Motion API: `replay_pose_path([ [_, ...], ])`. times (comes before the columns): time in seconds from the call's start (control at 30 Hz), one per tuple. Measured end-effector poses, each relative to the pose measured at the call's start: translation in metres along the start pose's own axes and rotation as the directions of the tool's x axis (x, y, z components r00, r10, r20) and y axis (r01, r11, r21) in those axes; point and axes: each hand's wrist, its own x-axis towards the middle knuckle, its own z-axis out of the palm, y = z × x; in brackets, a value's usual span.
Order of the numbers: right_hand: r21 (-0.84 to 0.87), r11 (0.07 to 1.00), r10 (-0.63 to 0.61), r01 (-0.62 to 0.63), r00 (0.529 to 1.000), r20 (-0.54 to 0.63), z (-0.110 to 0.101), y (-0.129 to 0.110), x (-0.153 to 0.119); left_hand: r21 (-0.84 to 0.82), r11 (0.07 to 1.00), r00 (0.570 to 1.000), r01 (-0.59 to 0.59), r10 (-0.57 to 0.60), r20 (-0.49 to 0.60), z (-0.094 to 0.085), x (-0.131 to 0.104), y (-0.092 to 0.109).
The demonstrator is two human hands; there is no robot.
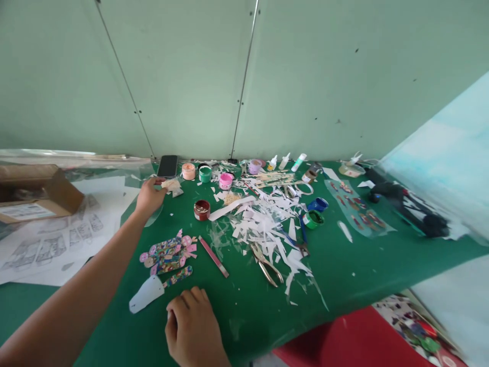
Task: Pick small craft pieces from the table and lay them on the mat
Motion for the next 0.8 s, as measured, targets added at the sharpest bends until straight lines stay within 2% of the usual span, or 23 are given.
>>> replay_pose_path([
  [0.17, 0.107, 0.994, -0.031, 0.035, 0.999, -0.041, -0.008, -0.003, -0.005, -0.146, 0.988, 0.999, -0.045, 0.043, -0.015, -0.014, -0.044, 0.002],
  [0.23, 0.162, 0.982, -0.082, 0.099, 0.991, -0.107, -0.021, -0.001, -0.004, -0.313, 0.948, 0.998, -0.065, 0.061, -0.022, -0.020, -0.061, -0.005],
  [0.3, 0.151, 0.973, -0.148, 0.175, 0.973, -0.177, -0.041, 0.009, 0.004, -0.408, 0.911, 0.998, -0.061, 0.047, -0.043, -0.025, -0.074, -0.014],
  [0.37, 0.070, 0.974, -0.194, 0.214, 0.956, -0.222, -0.065, 0.031, 0.025, -0.467, 0.884, 0.994, -0.034, -0.018, -0.106, -0.026, -0.081, -0.022],
  [0.47, -0.081, 0.997, -0.024, -0.003, 0.945, -0.326, -0.096, 0.083, 0.074, -0.527, 0.850, 0.974, -0.016, -0.106, -0.201, -0.023, -0.082, -0.027],
  [0.5, -0.181, 0.979, 0.036, -0.095, 0.953, -0.301, -0.102, 0.102, 0.092, -0.532, 0.846, 0.970, -0.029, -0.104, -0.218, -0.021, -0.082, -0.027],
  [0.53, -0.292, 0.940, 0.093, -0.176, 0.957, -0.275, -0.105, 0.122, 0.109, -0.526, 0.849, 0.970, -0.047, -0.086, -0.226, -0.020, -0.082, -0.027],
  [0.57, -0.331, 0.920, 0.122, -0.211, 0.955, -0.270, -0.106, 0.139, 0.125, -0.509, 0.858, 0.972, -0.067, -0.058, -0.227, -0.018, -0.082, -0.028],
  [0.63, -0.378, 0.898, 0.139, -0.226, 0.960, -0.243, -0.101, 0.167, 0.147, -0.451, 0.888, 0.977, -0.096, -0.002, -0.213, -0.016, -0.083, -0.029],
  [0.7, -0.420, 0.887, 0.133, -0.192, 0.977, -0.167, -0.094, 0.185, 0.155, -0.375, 0.919, 0.979, -0.120, 0.047, -0.197, -0.016, -0.085, -0.031],
  [0.8, -0.462, 0.880, 0.107, -0.114, 0.993, -0.042, -0.090, 0.198, 0.149, -0.253, 0.953, 0.971, -0.166, 0.113, -0.211, -0.019, -0.088, -0.035],
])
